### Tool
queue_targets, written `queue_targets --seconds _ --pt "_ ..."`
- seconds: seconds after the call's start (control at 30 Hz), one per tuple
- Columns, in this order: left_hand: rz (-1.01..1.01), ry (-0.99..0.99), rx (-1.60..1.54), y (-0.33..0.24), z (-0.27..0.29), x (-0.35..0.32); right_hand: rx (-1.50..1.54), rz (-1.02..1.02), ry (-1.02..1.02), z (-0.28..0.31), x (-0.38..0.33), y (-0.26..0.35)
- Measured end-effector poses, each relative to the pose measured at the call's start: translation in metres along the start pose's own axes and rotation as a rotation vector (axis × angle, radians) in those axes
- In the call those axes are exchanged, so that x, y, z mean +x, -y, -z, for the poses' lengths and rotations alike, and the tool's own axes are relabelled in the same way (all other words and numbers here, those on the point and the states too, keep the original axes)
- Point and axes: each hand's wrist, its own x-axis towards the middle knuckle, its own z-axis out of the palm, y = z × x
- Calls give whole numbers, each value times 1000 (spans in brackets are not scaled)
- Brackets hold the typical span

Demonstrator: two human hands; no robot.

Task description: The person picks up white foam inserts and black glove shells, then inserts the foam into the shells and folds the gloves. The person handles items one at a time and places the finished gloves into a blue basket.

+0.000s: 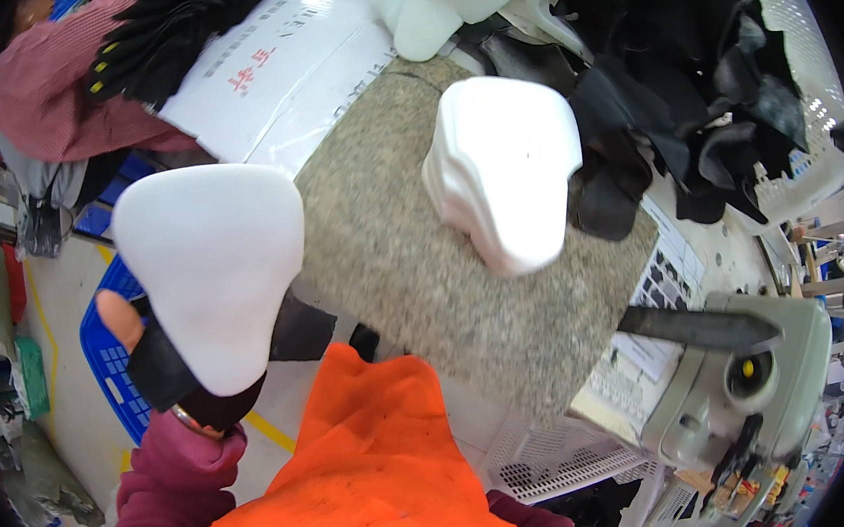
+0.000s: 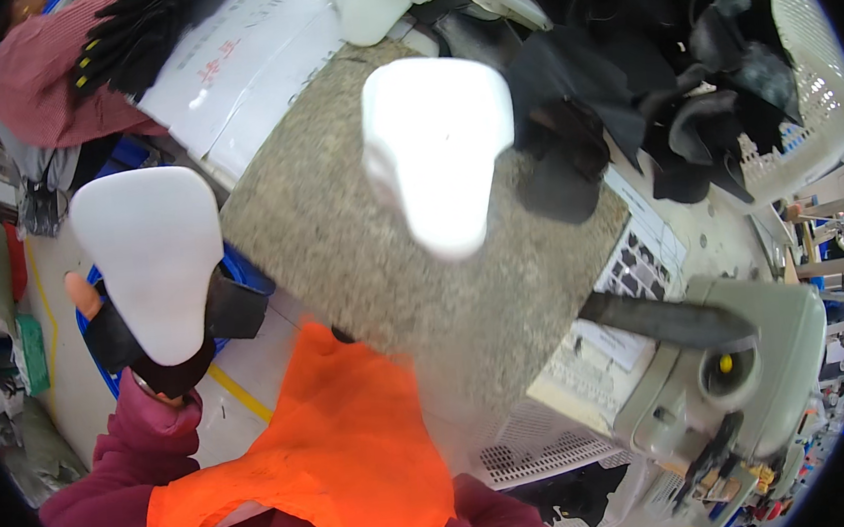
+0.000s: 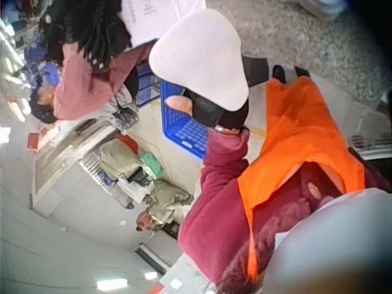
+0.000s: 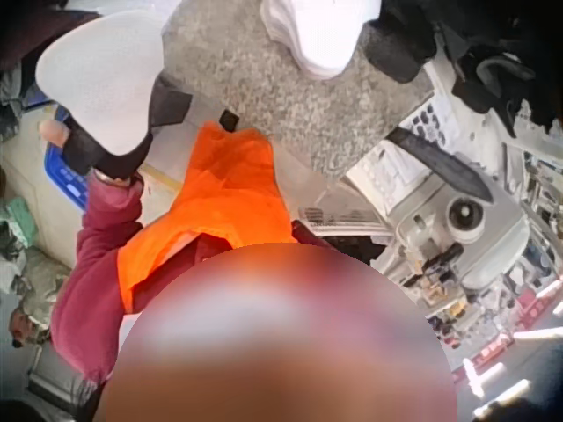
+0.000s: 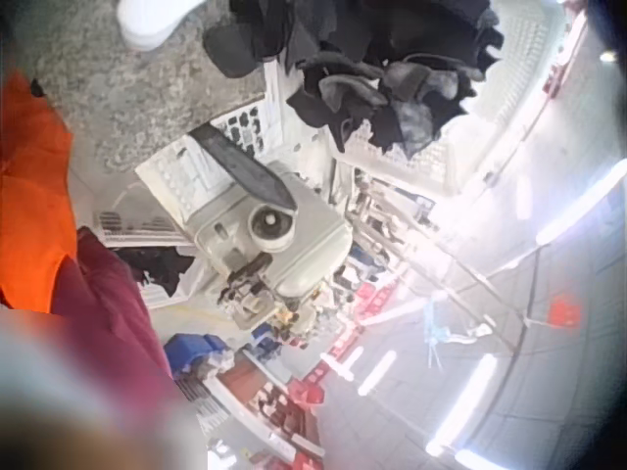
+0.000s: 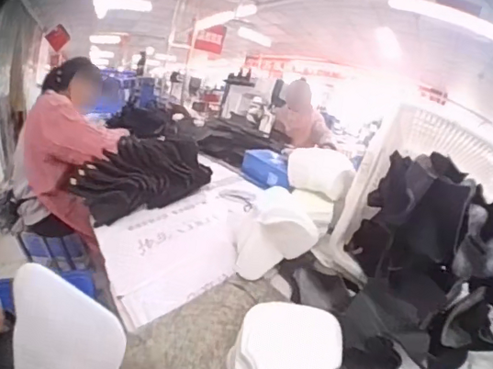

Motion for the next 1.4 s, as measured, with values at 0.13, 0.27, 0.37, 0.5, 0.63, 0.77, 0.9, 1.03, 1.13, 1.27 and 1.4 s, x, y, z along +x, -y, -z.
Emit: queue_targets --seconds 0.13,0.27,0.37,0.5,0.63,0.77,0.9,1.03,1.13,1.27,1.4 --pt "105 108 165 8 -1 58 59 -41 11 5 17 30" --pt "247 295 188 18 1 94 89 -44 15 15 32 58" --pt "361 251 60 22 1 103 86 -26 36 16 35 82" --pt "244 251 -178 29 3 106 70 55 53 9 41 104" --pt "396 146 -508 32 -9 99 27 115 69 5 53 99" --pt "289 -4 -1255 53 -28 68 -27 198 73 21 54 86" --pt "253 484 -228 99 -27 37 -105 392 83 62 33 66" --pt "709 70 138 90 -55 -36 -207 526 72 141 -15 41" --pt "821 -2 254 100 -73 -67 -678 186 -105 208 -70 67" --pt "884 208 408 117 -93 -106 42 794 -755 260 -181 138" --pt "886 303 763 117 -116 -142 221 1277 -1130 245 -247 208"
